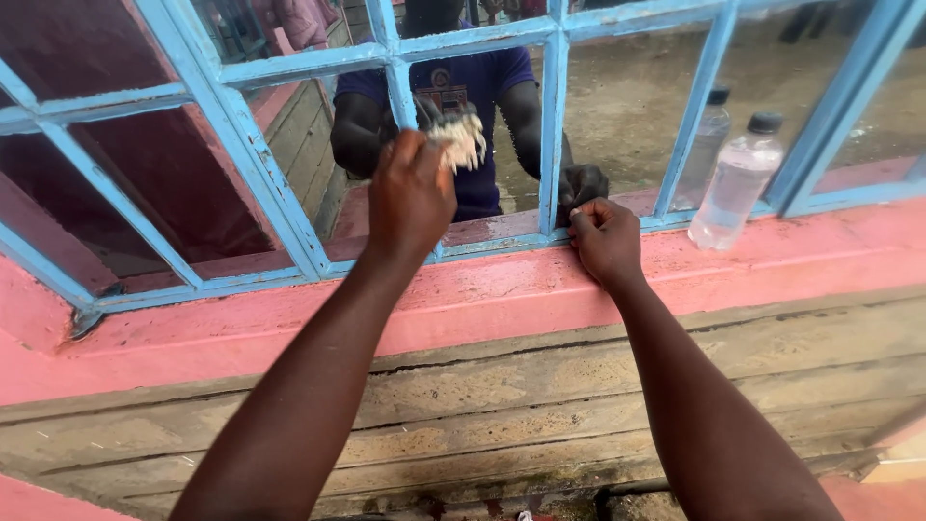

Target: Cleaning a glass window pane using water from a plastic bottle and a rag.

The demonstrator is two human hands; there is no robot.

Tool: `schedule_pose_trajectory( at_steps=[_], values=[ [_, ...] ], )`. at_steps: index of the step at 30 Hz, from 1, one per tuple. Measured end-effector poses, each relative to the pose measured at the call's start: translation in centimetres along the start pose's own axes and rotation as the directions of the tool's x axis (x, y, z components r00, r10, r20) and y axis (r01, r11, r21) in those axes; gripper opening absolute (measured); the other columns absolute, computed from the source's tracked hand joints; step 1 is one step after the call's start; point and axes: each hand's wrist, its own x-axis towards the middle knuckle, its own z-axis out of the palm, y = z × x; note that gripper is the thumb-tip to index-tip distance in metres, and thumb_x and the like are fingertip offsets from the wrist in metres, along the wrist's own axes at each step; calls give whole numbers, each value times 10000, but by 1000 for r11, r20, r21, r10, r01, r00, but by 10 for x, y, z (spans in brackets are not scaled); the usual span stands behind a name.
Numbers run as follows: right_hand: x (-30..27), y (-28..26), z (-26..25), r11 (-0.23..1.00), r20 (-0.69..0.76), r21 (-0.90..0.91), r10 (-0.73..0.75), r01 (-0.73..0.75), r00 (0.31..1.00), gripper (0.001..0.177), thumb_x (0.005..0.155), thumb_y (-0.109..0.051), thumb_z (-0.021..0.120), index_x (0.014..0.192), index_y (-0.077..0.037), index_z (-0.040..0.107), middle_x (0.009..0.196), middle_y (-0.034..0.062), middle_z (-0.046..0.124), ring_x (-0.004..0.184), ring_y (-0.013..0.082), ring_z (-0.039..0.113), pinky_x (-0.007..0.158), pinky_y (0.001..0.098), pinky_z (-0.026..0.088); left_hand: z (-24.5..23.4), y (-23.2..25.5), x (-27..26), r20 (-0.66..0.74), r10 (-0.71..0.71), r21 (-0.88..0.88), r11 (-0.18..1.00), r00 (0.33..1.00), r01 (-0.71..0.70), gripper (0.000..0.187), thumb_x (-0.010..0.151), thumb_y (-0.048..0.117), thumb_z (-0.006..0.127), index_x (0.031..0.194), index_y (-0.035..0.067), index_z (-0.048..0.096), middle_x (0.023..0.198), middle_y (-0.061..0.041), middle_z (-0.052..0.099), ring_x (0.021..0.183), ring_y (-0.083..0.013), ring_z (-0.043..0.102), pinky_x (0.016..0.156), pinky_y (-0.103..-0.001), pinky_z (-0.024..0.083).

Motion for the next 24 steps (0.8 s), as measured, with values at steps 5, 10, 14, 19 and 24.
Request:
schedule_pose_trajectory(
  at_steps=[5,10,14,19,24],
  values=[
    [1,2,0,999,9,43,22,-23,1000,199,987,-118,657,829,3,666,668,43,637,589,101,583,557,301,490,34,-1,-58,176,-13,-3,1000,984,13,252,853,-20,709,1102,-2,738,1088,-158,640,1002,-312,660,858,-436,605],
    [1,2,1,999,8,27,19,-19,1000,199,986,-115,656,826,3,667,666,44,640,590,96,585,561,300,488,29,8,-74,389,-75,-38,995,918,97,201,829,0,725,1028,-8,748,1037,-156,660,960,-321,676,848,-466,596],
    [0,-1,0,999,8,26,38,-38,999,195,984,-122,657,827,-6,668,654,39,635,580,97,580,555,297,489,24,1,-45,207,-19,-20,1000,978,24,253,845,-14,711,1096,-11,739,1056,-166,652,980,-312,679,857,-430,603],
    [1,2,-1,998,14,42,38,-38,999,195,983,-118,656,825,-5,666,653,41,634,582,98,581,559,295,488,1,6,20,62,1,-15,1000,998,0,287,880,-10,729,1167,-6,737,1104,-166,645,950,-296,665,827,-407,590],
    [2,1,0,1000,16,-11,15,-15,1000,202,984,-113,655,814,-3,659,655,35,639,584,92,585,559,288,488,13,14,31,-66,55,17,998,996,-54,307,848,6,760,1153,2,726,1133,-139,633,1025,-280,662,861,-390,606]
  ],
)
